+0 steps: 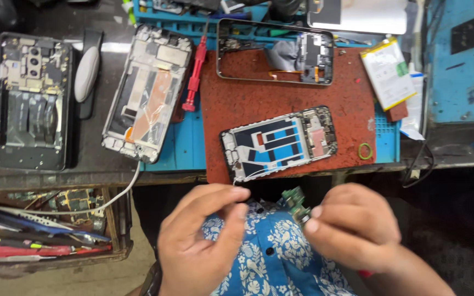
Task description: The person is repairing a mobile phone by hand using tweezers to manipulate small internal components and applying glue from a tube to the frame.
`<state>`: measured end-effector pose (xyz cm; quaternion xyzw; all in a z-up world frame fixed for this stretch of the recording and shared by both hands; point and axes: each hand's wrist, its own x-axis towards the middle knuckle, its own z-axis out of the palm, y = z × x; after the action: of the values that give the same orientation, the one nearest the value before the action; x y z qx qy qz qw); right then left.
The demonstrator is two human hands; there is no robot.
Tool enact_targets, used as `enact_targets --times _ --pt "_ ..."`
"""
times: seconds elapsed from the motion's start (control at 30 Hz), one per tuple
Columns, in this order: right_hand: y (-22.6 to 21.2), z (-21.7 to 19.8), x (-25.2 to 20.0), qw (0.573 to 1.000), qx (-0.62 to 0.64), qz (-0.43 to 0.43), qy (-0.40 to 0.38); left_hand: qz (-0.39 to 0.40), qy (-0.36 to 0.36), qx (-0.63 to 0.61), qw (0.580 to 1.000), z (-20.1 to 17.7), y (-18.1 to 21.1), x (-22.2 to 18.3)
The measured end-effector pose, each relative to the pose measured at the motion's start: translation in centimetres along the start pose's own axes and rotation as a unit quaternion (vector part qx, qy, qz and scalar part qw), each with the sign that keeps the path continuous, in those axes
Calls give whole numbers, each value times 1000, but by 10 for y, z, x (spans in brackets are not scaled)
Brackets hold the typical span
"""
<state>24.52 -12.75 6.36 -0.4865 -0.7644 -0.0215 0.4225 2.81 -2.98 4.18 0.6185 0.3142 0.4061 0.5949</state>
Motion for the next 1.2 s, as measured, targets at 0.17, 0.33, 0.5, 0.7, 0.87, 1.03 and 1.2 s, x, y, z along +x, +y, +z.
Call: enact_targets --times 0.17,0.33,0.5,0.7,0.87,1.03,1.2 --pt "-2 26 -15 998 43 -17 -52 -32 2 15 999 -14 -25 -31" --pt "-4 44 -12 995 47 -34 -87 -159 -8 -98 982 -18 -38 -43" --pt "-3 53 0 992 40 -40 -116 -232 20 -174 957 -20 -40 -29" --pt "2 60 10 995 4 -22 -94 -220 31 -111 969 -25 -29 -2" --pt "4 61 6 997 -49 21 -46 -216 52 -79 972 -26 -26 29" --pt "8 57 7 994 -89 47 -36 -261 38 -102 959 -21 -18 45" --pt "18 50 23 992 -76 93 -35 -238 8 -61 969 -17 -16 53"
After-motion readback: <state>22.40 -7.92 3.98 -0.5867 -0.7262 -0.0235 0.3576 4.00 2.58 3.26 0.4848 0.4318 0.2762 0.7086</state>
